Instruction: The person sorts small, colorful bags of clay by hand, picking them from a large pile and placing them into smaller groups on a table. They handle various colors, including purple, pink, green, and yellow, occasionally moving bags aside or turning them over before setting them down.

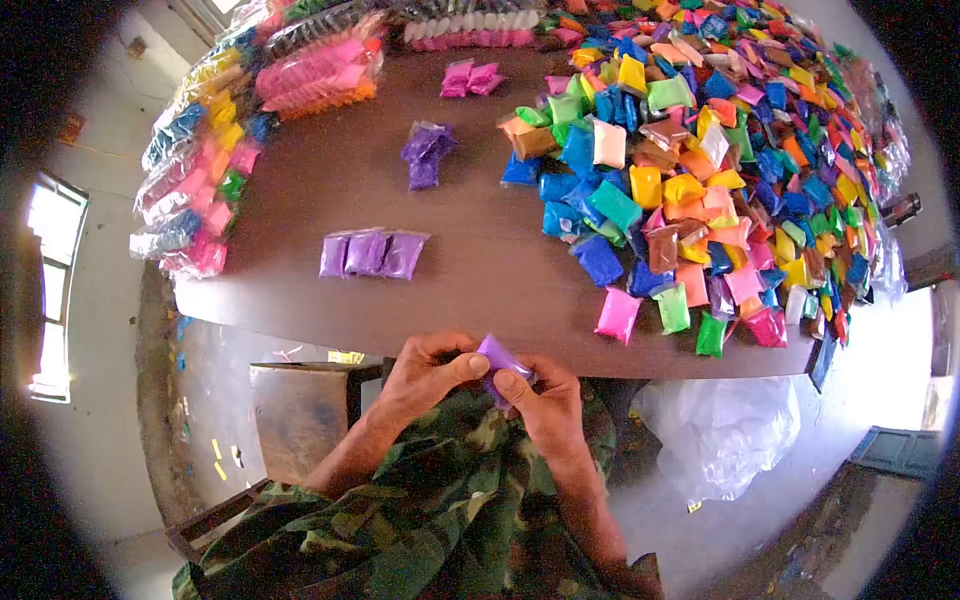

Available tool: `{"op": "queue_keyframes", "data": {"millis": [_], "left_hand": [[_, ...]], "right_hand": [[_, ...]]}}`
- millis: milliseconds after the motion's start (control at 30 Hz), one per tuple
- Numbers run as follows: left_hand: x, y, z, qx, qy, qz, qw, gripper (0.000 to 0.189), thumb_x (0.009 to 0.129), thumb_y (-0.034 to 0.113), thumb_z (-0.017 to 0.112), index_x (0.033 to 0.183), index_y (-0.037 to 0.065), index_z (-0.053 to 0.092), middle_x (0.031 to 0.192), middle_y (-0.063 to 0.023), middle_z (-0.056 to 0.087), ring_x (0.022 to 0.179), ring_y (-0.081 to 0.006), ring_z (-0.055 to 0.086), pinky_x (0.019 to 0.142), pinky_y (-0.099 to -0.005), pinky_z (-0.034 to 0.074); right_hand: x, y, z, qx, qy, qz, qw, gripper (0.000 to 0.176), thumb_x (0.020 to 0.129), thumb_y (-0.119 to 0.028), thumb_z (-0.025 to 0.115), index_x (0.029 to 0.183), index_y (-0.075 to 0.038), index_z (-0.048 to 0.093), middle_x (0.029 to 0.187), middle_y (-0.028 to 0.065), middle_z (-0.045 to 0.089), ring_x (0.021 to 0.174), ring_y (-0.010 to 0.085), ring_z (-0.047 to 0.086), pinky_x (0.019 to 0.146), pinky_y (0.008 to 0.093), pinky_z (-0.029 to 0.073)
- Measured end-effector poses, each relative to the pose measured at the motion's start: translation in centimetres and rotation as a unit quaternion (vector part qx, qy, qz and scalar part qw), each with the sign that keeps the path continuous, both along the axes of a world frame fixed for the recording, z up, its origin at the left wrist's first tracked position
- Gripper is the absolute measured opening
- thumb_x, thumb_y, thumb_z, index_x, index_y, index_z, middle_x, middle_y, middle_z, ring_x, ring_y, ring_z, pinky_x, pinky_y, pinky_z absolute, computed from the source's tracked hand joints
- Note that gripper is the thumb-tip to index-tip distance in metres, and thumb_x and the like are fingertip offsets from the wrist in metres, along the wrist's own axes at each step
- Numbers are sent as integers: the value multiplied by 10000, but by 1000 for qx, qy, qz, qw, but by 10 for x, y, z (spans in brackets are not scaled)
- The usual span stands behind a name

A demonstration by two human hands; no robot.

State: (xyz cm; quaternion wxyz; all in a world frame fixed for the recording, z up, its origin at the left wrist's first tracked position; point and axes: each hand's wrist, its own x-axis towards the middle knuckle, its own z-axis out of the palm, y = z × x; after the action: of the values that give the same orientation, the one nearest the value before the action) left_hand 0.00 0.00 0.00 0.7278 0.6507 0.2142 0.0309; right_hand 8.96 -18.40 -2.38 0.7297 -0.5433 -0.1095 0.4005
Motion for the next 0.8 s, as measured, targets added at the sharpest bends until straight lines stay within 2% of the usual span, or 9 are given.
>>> {"op": "queue_keyframes", "data": {"millis": [67, 167, 333, 433, 500, 567, 633, 700, 800], "left_hand": [[1, 0, -3, 13, -2, -3, 1000, 204, 989, 221, 778, 1004, 18, 765, 816, 64, 636, 744, -36, 530, 623, -232, 399], [-10, 3, 2, 13, 21, 2, 1000, 191, 991, 186, 765, 1015, -4, 760, 858, 32, 679, 758, -50, 584, 651, -236, 462], [-19, 8, -17, -102, -42, 3, 994, 175, 1012, 122, 707, 1076, -38, 741, 909, -61, 729, 786, -131, 672, 725, -292, 563], [-27, 11, -26, -138, -57, 41, 988, 182, 1024, 105, 677, 1097, -56, 725, 894, -99, 731, 777, -170, 685, 715, -316, 572], [-29, 14, -22, -145, -71, 71, 984, 181, 1025, 100, 673, 1095, -60, 722, 888, -102, 731, 780, -172, 686, 709, -319, 572], [-27, 12, -16, -85, -58, 87, 991, 203, 1010, 126, 698, 1107, -51, 718, 888, -95, 732, 781, -157, 684, 724, -312, 570], [-23, 7, -5, -7, -37, 84, 996, 228, 1000, 141, 720, 1126, -49, 714, 917, -87, 736, 792, -142, 680, 738, -302, 567], [-19, -8, 1, -12, -21, 73, 997, 258, 989, 153, 743, 1144, -50, 709, 955, -76, 739, 821, -124, 673, 760, -285, 559], [-17, -13, 5, -24, -9, 53, 998, 286, 981, 152, 759, 1173, -51, 701, 1006, -60, 741, 864, -101, 662, 785, -262, 544]], "right_hand": [[-2, 0, 0, -9, -1, -12, 1000, 313, 987, -201, 775, 1223, 2, 743, 895, 12, 727, 703, 83, 620, 630, 252, 513], [-14, 4, -10, -11, 1, -11, 1000, 344, 976, -208, 789, 1240, 6, 735, 900, 5, 719, 718, 77, 615, 639, 249, 508], [-8, -3, -14, 69, 17, -11, 997, 318, 1040, -209, 714, 1273, 6, 717, 942, 27, 733, 768, 97, 648, 658, 262, 534], [-6, -10, -21, 50, 77, -89, 992, 271, 1071, -202, 655, 1211, 23, 710, 984, 75, 741, 782, 139, 678, 668, 287, 555], [1, -16, -21, 18, 30, -128, 991, 264, 1101, -199, 594, 1194, 21, 706, 992, 87, 748, 805, 156, 702, 677, 290, 564], [3, -22, -12, -11, 8, -136, 991, 273, 1105, -205, 584, 1203, 19, 706, 990, 87, 752, 823, 157, 710, 680, 292, 570], [-8, -13, -7, -12, -29, -118, 993, 276, 1070, -206, 660, 1211, 26, 706, 978, 46, 737, 849, 118, 675, 711, 272, 543], [-16, -4, -7, -48, -104, -77, 990, 267, 1045, -199, 700, 1188, 26, 717, 1016, 39, 745, 895, 113, 668, 751, 275, 534], [-17, -3, -13, -83, -166, -82, 979, 204, 1000, -181, 749, 1091, 2, 739, 890, 33, 690, 817, 104, 602, 721, 298, 495]]}}
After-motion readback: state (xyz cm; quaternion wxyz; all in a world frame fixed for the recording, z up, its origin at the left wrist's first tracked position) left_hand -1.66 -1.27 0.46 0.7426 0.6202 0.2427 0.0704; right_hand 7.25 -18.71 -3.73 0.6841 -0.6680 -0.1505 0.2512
